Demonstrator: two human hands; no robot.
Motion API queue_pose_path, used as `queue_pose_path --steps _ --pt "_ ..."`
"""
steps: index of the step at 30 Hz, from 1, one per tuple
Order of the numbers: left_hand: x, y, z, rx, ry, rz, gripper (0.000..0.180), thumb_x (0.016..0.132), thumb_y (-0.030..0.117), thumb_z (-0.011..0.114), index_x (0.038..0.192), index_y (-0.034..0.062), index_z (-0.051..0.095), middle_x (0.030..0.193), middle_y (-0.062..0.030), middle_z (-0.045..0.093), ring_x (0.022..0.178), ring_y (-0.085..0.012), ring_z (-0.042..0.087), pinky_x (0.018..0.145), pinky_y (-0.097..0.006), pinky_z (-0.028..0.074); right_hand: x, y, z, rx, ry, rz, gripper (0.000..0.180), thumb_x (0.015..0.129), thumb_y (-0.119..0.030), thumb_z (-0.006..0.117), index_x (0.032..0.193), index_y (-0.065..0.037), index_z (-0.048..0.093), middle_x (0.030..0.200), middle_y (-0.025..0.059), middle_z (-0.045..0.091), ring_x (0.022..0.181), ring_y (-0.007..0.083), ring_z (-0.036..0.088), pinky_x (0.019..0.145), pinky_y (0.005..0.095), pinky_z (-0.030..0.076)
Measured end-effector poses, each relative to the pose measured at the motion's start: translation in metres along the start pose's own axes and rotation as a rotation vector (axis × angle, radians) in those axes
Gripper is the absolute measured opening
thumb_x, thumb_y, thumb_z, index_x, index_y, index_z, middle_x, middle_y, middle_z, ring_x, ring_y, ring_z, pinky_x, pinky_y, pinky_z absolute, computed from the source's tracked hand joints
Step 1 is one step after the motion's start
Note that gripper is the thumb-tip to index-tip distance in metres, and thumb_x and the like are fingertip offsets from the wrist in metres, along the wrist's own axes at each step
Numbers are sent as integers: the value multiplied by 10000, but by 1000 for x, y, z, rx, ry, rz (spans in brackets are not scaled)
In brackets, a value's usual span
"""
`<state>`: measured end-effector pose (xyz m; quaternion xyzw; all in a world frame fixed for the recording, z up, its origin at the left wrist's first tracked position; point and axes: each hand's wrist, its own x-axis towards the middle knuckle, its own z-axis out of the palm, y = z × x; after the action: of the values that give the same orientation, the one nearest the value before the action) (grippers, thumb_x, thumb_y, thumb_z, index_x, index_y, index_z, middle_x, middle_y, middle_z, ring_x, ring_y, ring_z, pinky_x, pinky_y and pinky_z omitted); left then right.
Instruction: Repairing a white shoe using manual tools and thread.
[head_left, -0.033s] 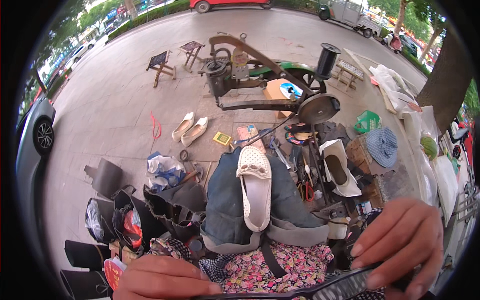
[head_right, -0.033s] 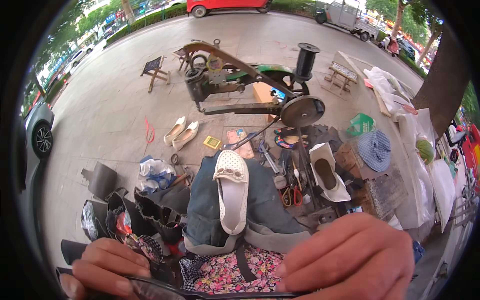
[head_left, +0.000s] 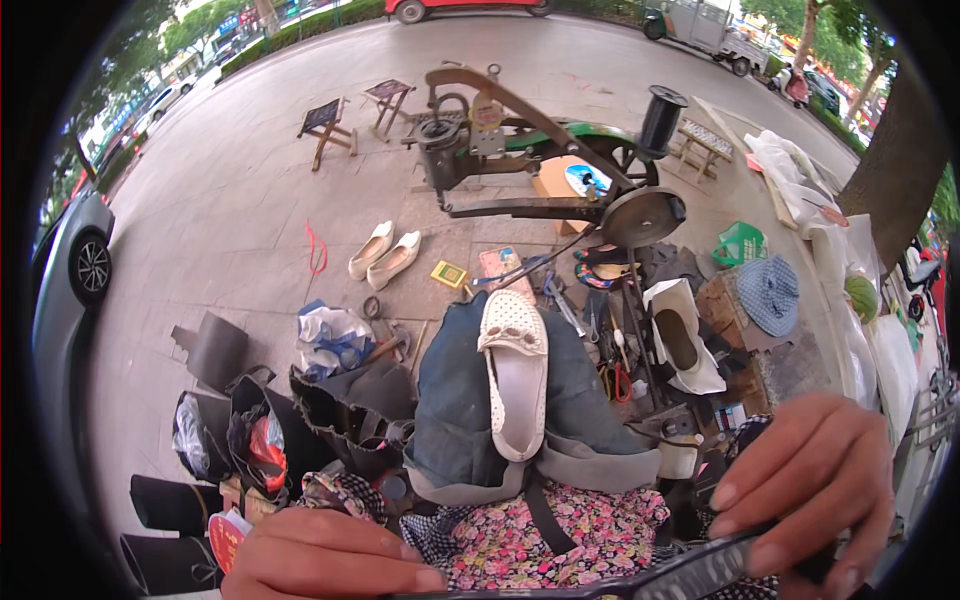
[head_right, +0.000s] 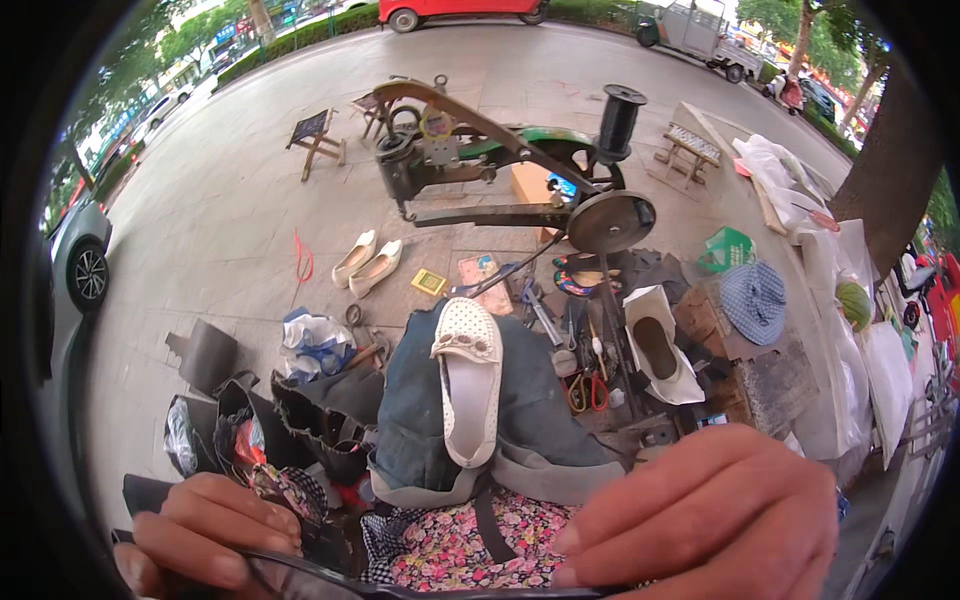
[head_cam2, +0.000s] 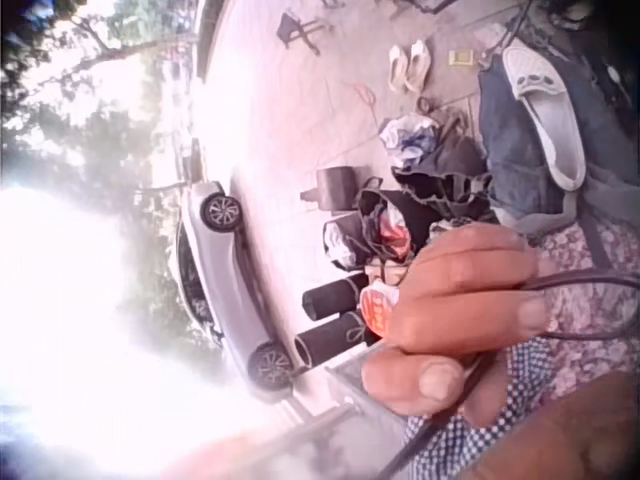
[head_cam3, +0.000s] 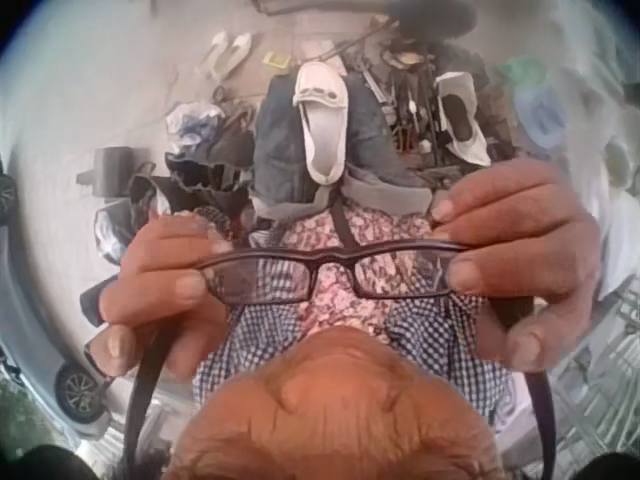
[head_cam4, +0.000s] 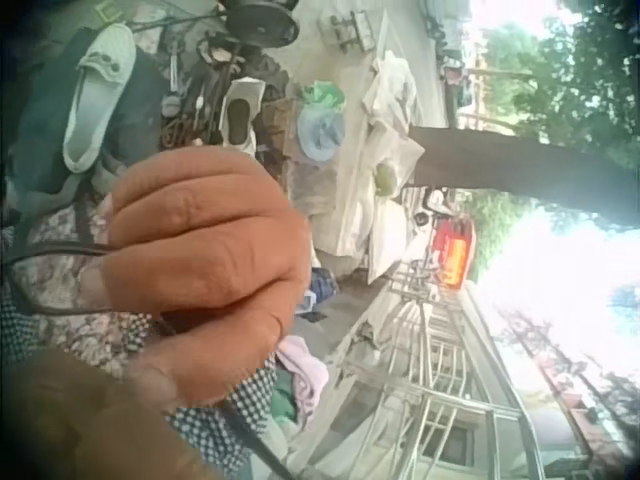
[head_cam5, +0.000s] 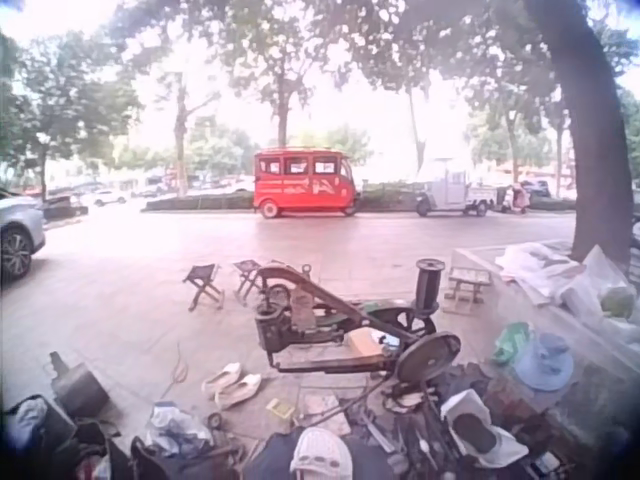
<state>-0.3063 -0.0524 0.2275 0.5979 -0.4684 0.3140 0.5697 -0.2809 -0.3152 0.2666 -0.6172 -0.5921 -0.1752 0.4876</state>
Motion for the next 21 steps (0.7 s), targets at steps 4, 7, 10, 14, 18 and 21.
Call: queue_pose_path --steps 4,7,10,14,18,21 --pt "-9 14 -8 -111 140 -64 501 877 307 520 1248 62 288 1093 -198 500 753 -366 575 615 -386 496 21 -1 -2 -22 -29 -93 519 815 -321 612 1292 -253 420 1023 77 541 662 197 586 660 352 538" --pt "-22 38 -4 -229 249 -232 524 834 255 602 1255 100 331 1171 -187 495 910 -389 557 726 -409 489 -10 -18 -9 46 -33 -131 508 811 -309 615 1278 -238 426 1013 81 544 661 200 587 655 351 537" --pt "0 50 10 -492 274 -411 497 772 160 674 1222 186 464 1251 -5 447 1059 -254 507 811 -373 459 -8 -12 -10 67 25 -137 493 805 -290 619 1257 -216 436 997 87 550 659 204 589 648 348 535" --pt "-20 36 -58 -488 -113 -176 482 822 144 612 1267 196 436 1310 100 374 1163 -222 426 864 -403 432 -6 6 -2 72 121 -88 472 798 -266 625 1228 -187 450 975 95 557 657 210 592 638 345 532" --pt "-33 39 -55 -501 -56 -217 479 825 152 608 1270 195 434 1317 99 367 1168 -221 419 861 -419 428 -18 8 -1 120 197 -41 451 790 -241 631 1200 -158 463 954 103 565 654 215 595 628 342 529" --pt "-44 40 -59 -505 -23 -235 477 829 159 604 1273 194 432 1323 98 360 1173 -220 413 859 -434 425 -36 6 -8 141 267 -13 436 784 -223 636 1179 -136 473 937 109 571 652 219 597 621 340 527"
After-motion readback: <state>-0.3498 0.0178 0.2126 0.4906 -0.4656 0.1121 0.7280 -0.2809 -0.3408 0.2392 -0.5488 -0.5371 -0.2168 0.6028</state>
